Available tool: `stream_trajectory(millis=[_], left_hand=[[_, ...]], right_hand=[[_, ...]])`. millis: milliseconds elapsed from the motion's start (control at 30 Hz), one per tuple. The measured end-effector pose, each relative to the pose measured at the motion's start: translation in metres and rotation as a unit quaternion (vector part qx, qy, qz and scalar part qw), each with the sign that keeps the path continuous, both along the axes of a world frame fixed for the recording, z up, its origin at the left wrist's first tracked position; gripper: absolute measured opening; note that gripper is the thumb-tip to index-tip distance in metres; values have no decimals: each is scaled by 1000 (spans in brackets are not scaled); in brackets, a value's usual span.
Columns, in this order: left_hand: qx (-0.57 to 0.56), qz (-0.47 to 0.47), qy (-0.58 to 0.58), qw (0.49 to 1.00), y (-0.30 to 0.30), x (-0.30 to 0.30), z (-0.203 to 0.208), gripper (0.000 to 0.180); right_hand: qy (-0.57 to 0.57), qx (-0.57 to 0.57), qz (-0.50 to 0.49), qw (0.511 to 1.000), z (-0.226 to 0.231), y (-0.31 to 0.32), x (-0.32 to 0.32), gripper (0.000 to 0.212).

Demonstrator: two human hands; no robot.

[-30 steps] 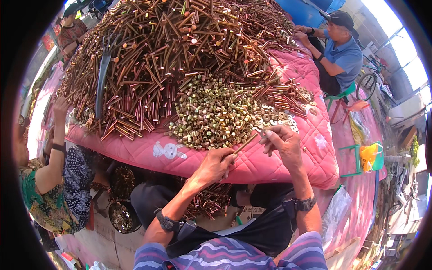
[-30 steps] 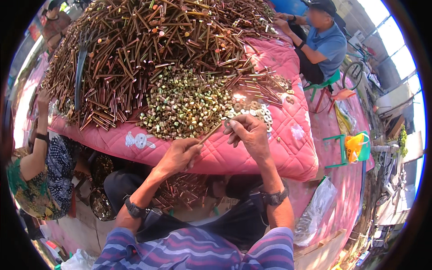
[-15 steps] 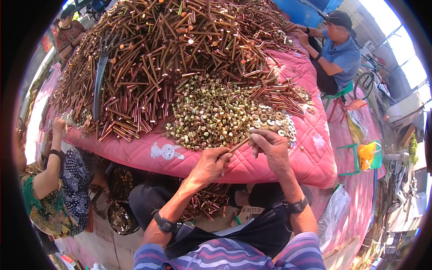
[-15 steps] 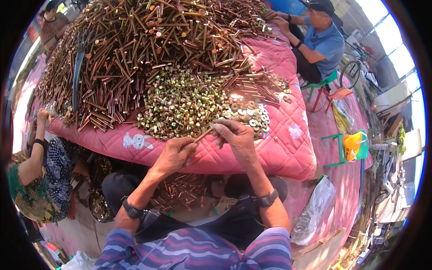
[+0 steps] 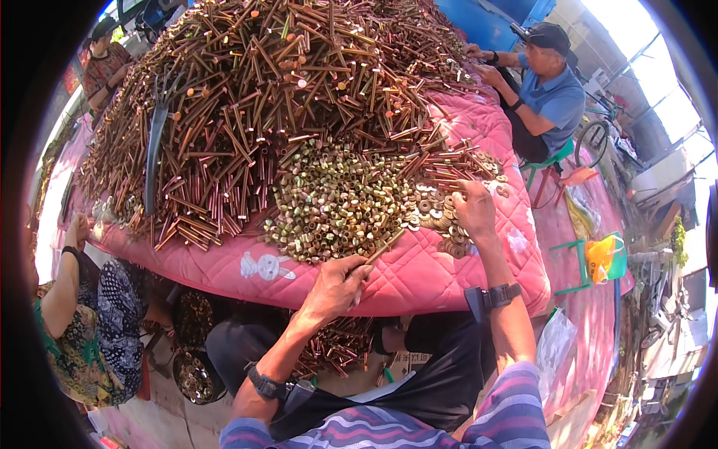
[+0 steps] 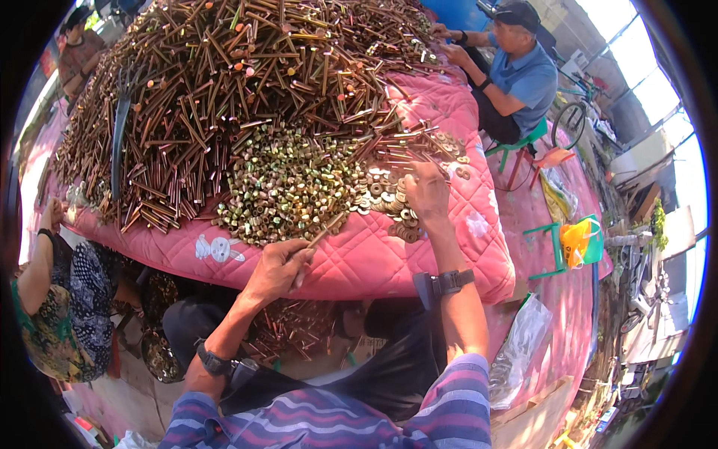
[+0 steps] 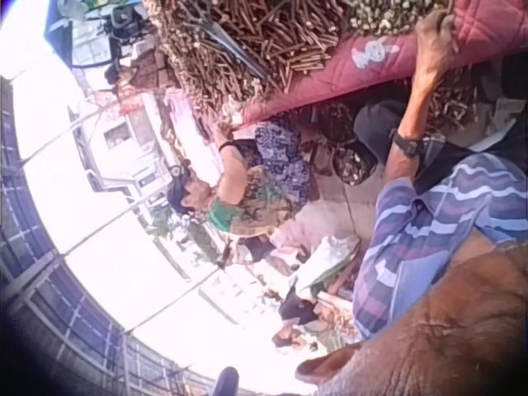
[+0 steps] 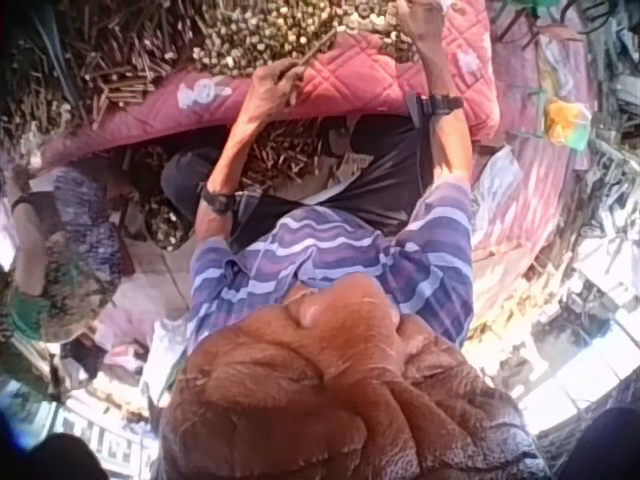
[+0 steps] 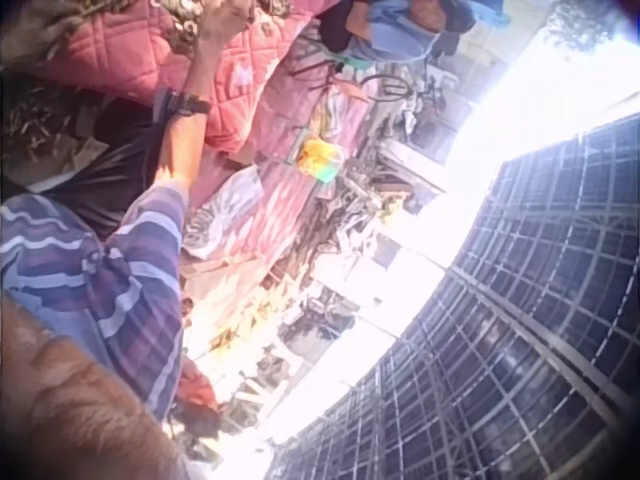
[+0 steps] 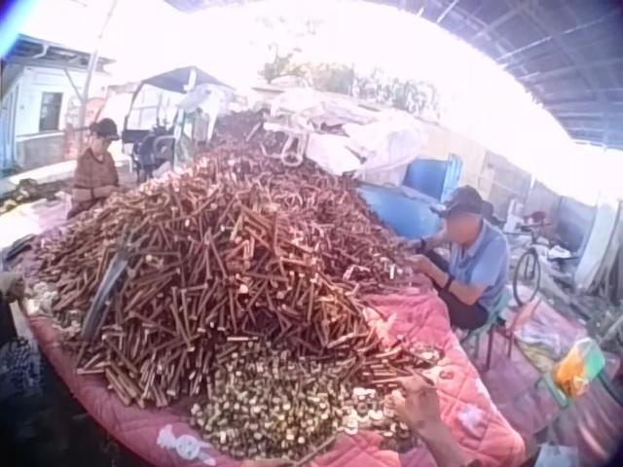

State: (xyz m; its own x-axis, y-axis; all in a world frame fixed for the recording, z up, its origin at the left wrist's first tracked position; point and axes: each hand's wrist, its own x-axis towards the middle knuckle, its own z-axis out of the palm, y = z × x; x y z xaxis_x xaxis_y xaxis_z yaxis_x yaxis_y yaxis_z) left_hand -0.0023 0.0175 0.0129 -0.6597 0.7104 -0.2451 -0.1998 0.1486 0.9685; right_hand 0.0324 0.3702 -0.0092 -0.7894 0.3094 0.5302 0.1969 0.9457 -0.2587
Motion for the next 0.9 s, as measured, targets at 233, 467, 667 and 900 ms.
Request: stream_trajectory(millis=[233, 467, 667, 900], left_hand=[[3, -2, 0, 1000, -3, -2, -8, 23], [2, -8, 9, 1000, -2, -2, -8, 27], [-5, -8, 14, 1000, -4, -1, -6, 27], [-15, -22, 32, 999, -3, 1, 1, 27]], right_hand=[[-23, 153, 65, 986, -3, 11, -11, 39], [-65, 102, 58, 991, 6, -1, 8, 36], [-18, -296, 30, 954, 33, -61, 24, 12], [25, -650, 130, 748, 35, -127, 45, 15]])
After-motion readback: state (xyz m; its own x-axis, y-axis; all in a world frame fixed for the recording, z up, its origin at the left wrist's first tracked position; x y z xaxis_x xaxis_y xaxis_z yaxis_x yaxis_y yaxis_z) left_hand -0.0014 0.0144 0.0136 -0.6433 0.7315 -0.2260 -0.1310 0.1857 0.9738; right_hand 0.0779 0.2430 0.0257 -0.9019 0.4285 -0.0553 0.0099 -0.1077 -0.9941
